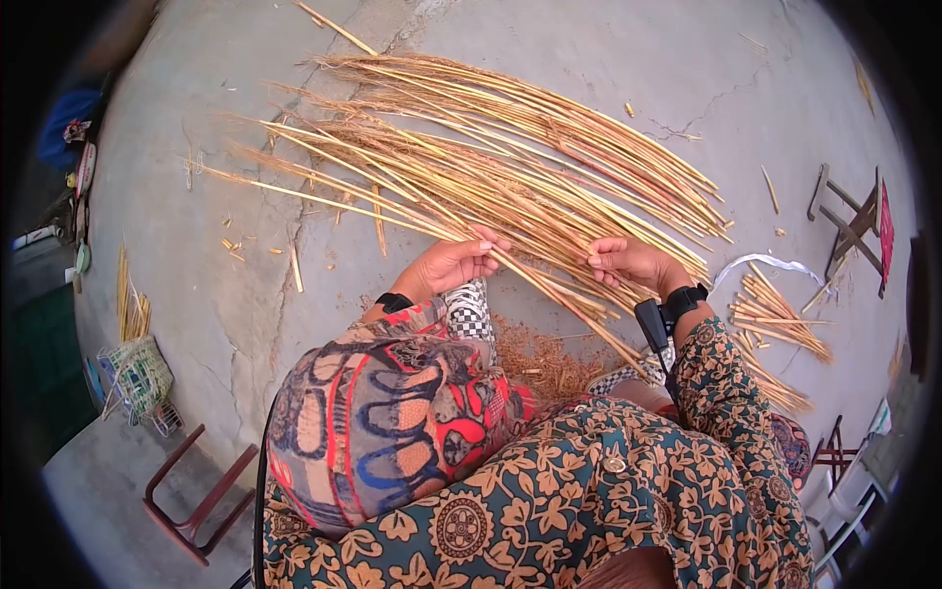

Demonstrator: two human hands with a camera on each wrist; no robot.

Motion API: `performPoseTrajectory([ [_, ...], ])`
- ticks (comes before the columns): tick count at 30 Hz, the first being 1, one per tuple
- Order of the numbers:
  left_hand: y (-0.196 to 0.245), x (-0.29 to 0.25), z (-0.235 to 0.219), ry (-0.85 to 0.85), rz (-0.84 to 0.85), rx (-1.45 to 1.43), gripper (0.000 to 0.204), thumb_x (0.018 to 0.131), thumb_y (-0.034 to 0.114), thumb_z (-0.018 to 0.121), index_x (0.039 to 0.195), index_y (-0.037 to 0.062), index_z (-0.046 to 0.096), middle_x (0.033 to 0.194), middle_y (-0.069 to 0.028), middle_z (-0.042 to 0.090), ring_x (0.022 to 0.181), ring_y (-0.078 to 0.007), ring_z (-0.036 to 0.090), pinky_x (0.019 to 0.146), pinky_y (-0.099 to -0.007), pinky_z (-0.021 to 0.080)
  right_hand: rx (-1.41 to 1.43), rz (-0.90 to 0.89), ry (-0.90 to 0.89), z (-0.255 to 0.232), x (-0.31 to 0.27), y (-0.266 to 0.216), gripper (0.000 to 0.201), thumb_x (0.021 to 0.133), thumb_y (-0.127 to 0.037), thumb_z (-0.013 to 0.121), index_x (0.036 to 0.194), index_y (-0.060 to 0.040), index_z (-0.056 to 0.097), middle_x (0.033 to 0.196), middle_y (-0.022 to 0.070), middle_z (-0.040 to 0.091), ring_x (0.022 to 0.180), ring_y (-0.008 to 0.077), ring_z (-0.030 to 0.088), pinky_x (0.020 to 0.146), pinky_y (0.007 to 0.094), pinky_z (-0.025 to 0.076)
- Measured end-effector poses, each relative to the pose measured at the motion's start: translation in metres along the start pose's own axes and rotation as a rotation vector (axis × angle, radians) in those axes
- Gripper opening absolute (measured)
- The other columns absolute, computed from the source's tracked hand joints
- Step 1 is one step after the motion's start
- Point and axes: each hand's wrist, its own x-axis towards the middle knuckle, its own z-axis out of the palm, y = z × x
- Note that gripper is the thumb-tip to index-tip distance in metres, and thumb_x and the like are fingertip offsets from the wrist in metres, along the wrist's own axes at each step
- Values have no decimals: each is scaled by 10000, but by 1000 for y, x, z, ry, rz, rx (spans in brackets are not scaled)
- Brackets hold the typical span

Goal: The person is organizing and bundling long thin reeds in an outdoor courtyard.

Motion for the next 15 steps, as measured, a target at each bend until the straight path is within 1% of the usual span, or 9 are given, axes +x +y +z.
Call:
performPoseTrajectory([
  [1,-1,0,-1,11,-2,0,156,889,79,581,1045,75,583,1101,-140,617,805,-156,638,736,-299,545,60,10,-81,-3,5,8,162,921,-238,582,932,-79,615,733,-27,592,621,59,530,542,211,436],
  [2,-2,1,-2,20,-1,2,164,888,77,582,1052,74,580,1097,-137,619,804,-154,637,733,-298,544,71,30,-78,-5,4,14,166,918,-234,586,950,-75,617,739,-25,596,631,62,541,554,213,448],
  [3,-1,1,-2,27,4,24,256,888,77,578,1142,72,543,1094,-131,622,794,-149,635,723,-296,540,80,49,-76,0,3,13,171,916,-230,589,968,-70,619,744,-23,600,641,65,552,567,215,459],
  [5,-1,0,-1,34,-3,25,313,892,80,572,1199,73,508,1095,-129,622,788,-149,634,718,-293,539,112,83,-79,2,2,14,185,904,-213,606,1008,-62,629,767,-17,615,687,77,588,618,225,493],
  [7,2,-3,5,38,5,40,385,900,80,558,1271,69,455,1064,-114,629,799,-151,627,734,-288,530,96,117,-49,6,3,12,168,899,-205,614,987,-63,634,771,-15,620,692,81,591,623,229,496],
  [8,1,-4,5,33,1,26,370,900,82,560,1258,68,467,1057,-109,630,806,-152,622,741,-286,527,89,133,-33,8,2,11,160,896,-201,617,977,-64,636,774,-13,622,695,84,593,625,232,498],
  [11,0,-2,3,39,-18,8,321,901,92,568,1213,64,503,1040,-97,629,827,-153,609,761,-281,516,77,181,-150,3,9,21,148,892,-190,623,958,-58,640,775,-6,629,699,95,602,627,240,504],
  [14,-4,-1,-8,83,-49,14,257,901,107,577,1152,66,541,1043,-93,625,840,-154,601,769,-279,511,84,212,-103,1,12,29,148,890,-182,626,949,-47,638,770,2,631,703,102,606,628,245,506],
  [15,-5,-1,-10,88,-55,9,230,901,113,580,1126,70,553,1047,-95,624,842,-153,601,767,-280,512,80,212,-146,0,13,30,146,889,-182,627,937,-45,645,779,10,638,719,107,611,640,257,512],
])
